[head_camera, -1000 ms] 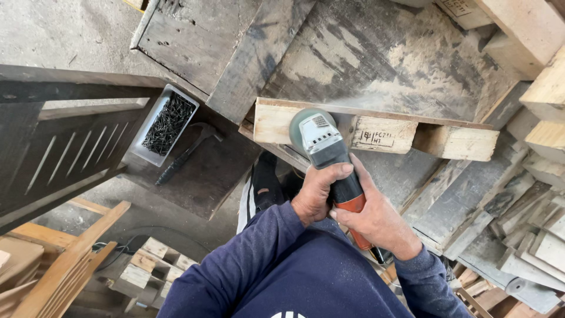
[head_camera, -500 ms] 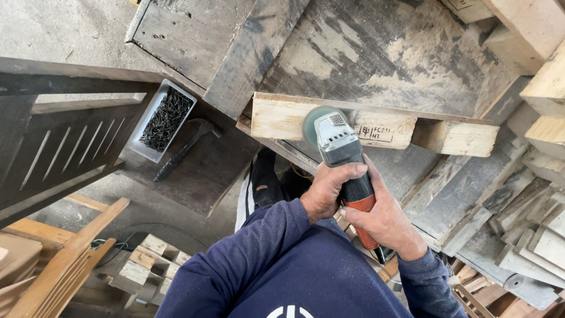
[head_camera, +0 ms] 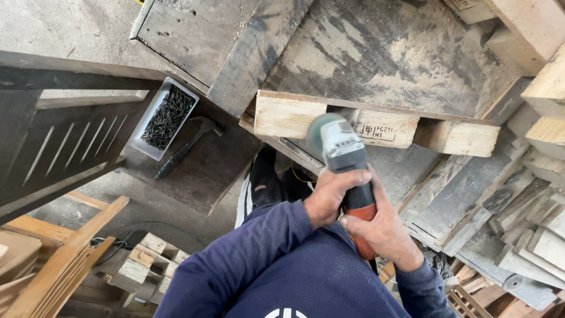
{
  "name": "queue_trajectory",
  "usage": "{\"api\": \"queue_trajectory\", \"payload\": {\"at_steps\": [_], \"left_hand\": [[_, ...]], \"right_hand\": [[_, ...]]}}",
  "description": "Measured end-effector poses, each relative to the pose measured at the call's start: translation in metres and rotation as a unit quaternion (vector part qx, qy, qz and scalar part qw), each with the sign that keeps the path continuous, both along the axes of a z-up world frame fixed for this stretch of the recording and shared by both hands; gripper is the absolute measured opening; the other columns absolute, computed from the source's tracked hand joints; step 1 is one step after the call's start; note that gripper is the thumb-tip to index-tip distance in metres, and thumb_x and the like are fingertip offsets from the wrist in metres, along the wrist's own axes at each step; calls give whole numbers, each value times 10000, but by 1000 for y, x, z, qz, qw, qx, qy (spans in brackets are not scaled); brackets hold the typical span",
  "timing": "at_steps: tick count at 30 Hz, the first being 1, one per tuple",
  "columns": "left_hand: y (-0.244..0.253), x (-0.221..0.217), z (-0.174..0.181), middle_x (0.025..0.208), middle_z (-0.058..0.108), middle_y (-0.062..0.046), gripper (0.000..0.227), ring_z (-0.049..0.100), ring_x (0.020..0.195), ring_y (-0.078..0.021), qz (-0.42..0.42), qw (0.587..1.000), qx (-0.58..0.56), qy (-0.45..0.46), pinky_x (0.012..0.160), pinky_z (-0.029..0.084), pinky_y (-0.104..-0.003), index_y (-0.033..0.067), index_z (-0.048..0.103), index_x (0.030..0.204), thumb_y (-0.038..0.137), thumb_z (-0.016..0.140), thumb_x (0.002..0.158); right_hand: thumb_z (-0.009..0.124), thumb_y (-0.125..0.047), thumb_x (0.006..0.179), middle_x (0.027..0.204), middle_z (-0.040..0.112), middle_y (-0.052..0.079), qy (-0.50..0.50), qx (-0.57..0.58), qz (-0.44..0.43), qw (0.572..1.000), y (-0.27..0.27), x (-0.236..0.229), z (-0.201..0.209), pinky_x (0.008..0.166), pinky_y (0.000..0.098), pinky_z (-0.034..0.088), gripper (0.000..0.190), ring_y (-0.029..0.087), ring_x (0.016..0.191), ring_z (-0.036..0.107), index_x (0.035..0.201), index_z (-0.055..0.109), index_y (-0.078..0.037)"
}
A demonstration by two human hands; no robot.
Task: The person uses an angle grinder with a sanding disc to smooth the edges and surfaces of small wooden blocks. They handle the blocks one at a time, repositioning them on a workbench and occasionally moving them aside to access new pieces.
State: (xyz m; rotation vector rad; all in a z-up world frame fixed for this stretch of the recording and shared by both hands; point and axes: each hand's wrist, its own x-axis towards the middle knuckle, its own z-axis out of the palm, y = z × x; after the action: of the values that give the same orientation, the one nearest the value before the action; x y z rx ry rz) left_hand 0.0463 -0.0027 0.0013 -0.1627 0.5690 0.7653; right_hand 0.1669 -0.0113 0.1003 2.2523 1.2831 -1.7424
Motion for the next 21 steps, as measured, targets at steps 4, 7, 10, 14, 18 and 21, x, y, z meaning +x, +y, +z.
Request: {"api": "queue_trajectory", "payload": {"at_steps": [4, 7, 10, 14, 18, 21], "left_hand": [[-11, -12, 10, 1033, 634, -79, 407, 641, 951, -184, 13, 999, -27, 17, 870, 580, -376, 24, 605, 1159, 189, 784, 833], [-5, -14, 7, 1000, 637, -75, 393, 650, 904, -199, 2, 999, -38, 37, 837, 600, -387, 16, 616, 1131, 175, 777, 810], [-7, -13, 5, 1008, 638, -93, 380, 637, 891, -193, 11, 999, -30, 26, 801, 581, -374, 6, 618, 1142, 184, 787, 853], [-8, -17, 5, 1008, 648, -65, 377, 655, 901, -170, 29, 998, -31, 41, 821, 590, -350, 27, 619, 1153, 163, 776, 839], [-7, -25, 4, 992, 657, -71, 374, 651, 877, -174, 24, 997, -29, 66, 798, 581, -343, 7, 629, 1152, 163, 771, 843], [-12, -32, 8, 971, 651, -72, 368, 641, 853, -181, 31, 997, -21, 73, 780, 578, -359, 2, 623, 1144, 180, 759, 852]], "right_hand": [[806, -290, 699, 1345, 581, 179, 24, 5, 34, 999, -7, -8, 8, 1017, 421, 518, 1112, 275, 1227, 628, 1591, 184, -62], [791, -263, 701, 1356, 552, 194, 35, 12, 28, 999, 1, -14, 9, 1015, 433, 512, 1116, 297, 1245, 601, 1605, 165, -67], [756, -244, 675, 1308, 572, 200, 22, -24, 2, 999, 8, -18, 10, 970, 425, 560, 1142, 314, 1161, 649, 1632, 147, -115], [766, -225, 710, 1377, 548, 196, 76, 30, 22, 996, 11, -28, 21, 1025, 420, 497, 1102, 298, 1248, 591, 1617, 160, -72], [765, -231, 684, 1384, 535, 158, 70, 3, 25, 997, 13, -34, 17, 1030, 392, 496, 1144, 252, 1251, 595, 1617, 117, -96], [763, -253, 699, 1308, 601, 204, 46, -2, 14, 999, 8, -35, 13, 1001, 405, 524, 1087, 310, 1181, 631, 1619, 210, -84]]}}
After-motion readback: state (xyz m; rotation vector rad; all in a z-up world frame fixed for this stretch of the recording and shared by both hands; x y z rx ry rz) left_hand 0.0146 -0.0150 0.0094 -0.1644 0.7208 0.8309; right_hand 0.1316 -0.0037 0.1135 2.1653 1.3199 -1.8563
